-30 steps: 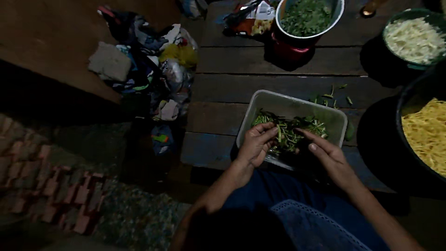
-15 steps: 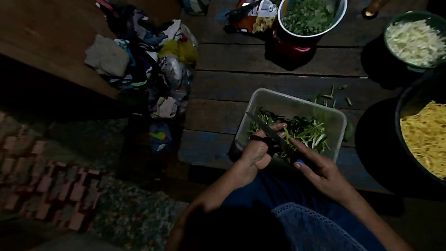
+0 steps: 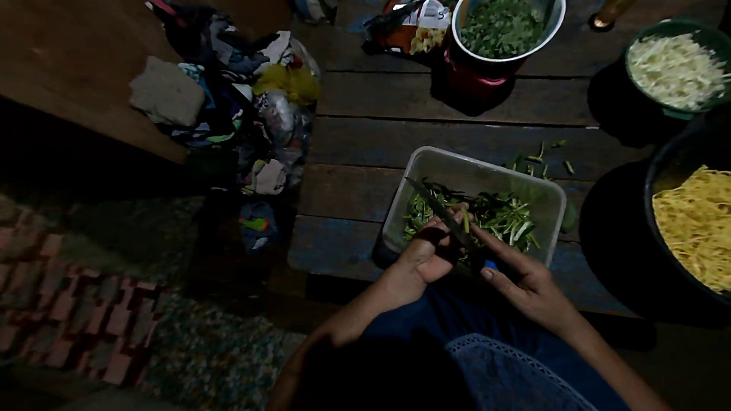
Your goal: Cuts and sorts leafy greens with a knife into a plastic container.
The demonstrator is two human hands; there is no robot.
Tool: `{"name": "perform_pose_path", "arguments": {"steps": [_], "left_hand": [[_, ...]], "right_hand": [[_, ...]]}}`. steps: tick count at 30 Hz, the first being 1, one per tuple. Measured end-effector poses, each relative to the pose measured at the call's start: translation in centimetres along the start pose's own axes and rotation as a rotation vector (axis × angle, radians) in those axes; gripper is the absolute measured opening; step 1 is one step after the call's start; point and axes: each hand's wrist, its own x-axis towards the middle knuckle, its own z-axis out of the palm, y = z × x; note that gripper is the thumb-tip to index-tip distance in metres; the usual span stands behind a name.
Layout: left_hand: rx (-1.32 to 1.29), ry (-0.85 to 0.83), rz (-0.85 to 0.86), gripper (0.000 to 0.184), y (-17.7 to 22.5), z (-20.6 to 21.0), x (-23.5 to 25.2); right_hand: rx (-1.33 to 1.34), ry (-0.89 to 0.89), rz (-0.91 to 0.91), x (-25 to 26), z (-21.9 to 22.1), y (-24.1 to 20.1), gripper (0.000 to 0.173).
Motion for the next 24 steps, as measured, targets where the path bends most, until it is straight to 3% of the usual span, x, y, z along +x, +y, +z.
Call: {"name": "perform_pose_path", "arguments": {"steps": [5,13,18,24], "left_hand": [[-0.019,-0.048,-0.012,0.027,0.0,0.2,0.1],[-0.038,0.102,-0.042,0.027,-0.2,1.7,-0.1],[-0.064,0.040,-0.008,0.024,-0.8,0.6,0.6],[0.014,0.157,0.023,0.022,-0.4,1.7,0.0]], "right_hand": [[0.031,0.010,0.011,0.1,0.0,0.1,0.052],[0.073,0.022,-0.008,0.2,-0.2,0.3,0.052],[0.071,0.011,-0.001,0.3,-0.2,0.3,0.053],[0.016,0.050,0.028,0.2,0.1,0.4,0.049]]}}
